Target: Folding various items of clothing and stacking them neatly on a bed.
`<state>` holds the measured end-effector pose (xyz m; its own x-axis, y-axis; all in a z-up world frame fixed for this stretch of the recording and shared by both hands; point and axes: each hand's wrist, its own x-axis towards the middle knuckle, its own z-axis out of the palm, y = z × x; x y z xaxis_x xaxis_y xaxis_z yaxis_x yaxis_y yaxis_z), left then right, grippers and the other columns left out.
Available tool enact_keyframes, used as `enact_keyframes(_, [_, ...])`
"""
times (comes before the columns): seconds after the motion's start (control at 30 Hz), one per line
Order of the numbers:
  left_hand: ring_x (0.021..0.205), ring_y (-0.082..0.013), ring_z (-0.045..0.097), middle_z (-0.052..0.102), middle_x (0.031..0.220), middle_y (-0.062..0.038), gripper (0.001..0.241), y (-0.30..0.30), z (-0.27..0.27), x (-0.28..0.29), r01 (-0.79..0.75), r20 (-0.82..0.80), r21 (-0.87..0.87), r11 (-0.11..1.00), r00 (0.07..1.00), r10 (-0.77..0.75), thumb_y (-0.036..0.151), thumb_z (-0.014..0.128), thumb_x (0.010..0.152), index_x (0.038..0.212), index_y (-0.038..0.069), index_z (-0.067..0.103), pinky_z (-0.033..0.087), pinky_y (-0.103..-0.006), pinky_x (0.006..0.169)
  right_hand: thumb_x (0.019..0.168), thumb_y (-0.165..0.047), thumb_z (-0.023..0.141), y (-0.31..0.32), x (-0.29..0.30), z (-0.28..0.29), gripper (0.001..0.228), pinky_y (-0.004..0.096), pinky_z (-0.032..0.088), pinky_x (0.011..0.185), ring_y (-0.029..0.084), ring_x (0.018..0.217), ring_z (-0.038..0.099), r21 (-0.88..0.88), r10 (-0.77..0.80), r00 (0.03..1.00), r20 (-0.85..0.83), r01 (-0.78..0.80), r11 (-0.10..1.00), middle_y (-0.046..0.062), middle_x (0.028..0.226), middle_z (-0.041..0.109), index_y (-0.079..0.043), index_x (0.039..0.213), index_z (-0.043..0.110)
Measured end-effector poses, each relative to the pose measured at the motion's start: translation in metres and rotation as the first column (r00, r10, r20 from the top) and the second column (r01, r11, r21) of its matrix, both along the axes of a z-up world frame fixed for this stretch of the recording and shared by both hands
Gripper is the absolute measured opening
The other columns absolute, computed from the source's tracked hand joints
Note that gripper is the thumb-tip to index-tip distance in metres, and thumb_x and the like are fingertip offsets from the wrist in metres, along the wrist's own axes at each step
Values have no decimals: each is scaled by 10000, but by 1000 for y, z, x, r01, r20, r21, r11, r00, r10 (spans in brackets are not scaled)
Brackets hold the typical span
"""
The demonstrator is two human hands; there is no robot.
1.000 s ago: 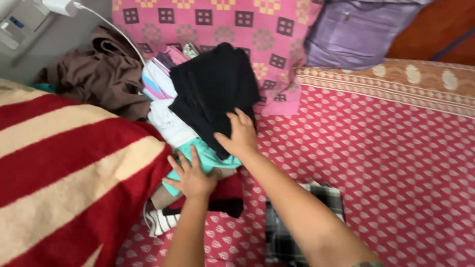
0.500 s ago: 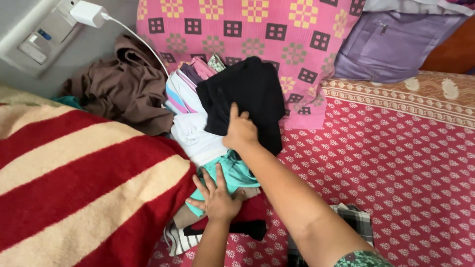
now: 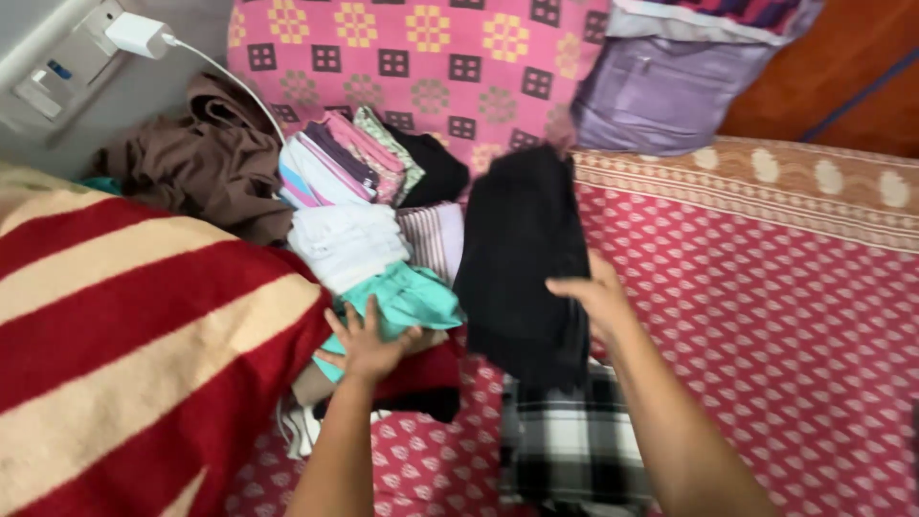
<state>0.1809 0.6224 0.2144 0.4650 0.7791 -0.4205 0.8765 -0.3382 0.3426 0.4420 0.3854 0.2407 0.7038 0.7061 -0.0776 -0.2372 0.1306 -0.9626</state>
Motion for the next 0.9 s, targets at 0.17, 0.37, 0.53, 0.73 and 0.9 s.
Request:
enact_keyframes(0.17, [1097,-283,608,657,1214,-189,626,-151,21,9,-224,735,-219,950,603,312,464,810,833,1315,102,638,512,-427,961,707,29,740,-160,-53,0,430,381,610,793,240,841,751,-120,-101,971,-218,76,990,126,988,769,35,1136,705])
enact_keyframes(0.37, [1049,-204,693,680,1213,-112,856,-347,93,-3,157,725,-515,843,605,330,360,882,758,1469,102,479,567,-327,880,814,-134,776,-262,-122,9,313,352,597,677,214,730,732,-274,-200,951,-236,132,953,123,907,768,35,1075,739])
enact_keyframes(0.53, [1086,-278,729,687,1246,-178,1035,-387,104,-12,165,567,-740,652,675,473,362,925,599,1452,99,399,615,-395,897,895,-263,741,-302,-161,37,336,342,582,654,203,709,722,-313,-240,907,-345,130,941,114,904,764,19,1078,740])
enact_keyframes(0.73, [852,-293,715,741,1005,-194,795,-380,49,-19,69,461,-681,729,814,354,34,715,608,1386,67,556,577,-373,749,905,-239,722,-345,-159,31,324,330,594,723,179,822,724,-248,-147,941,-306,71,966,72,998,769,-25,1148,737])
enact_keyframes(0.9, [822,-346,706,713,987,-191,629,-314,20,-71,-5,266,-931,364,671,692,-57,579,649,1274,9,605,614,-453,752,901,-211,681,-391,-119,57,307,385,604,723,216,835,730,-364,-347,890,-297,230,903,65,1026,750,-102,1187,682])
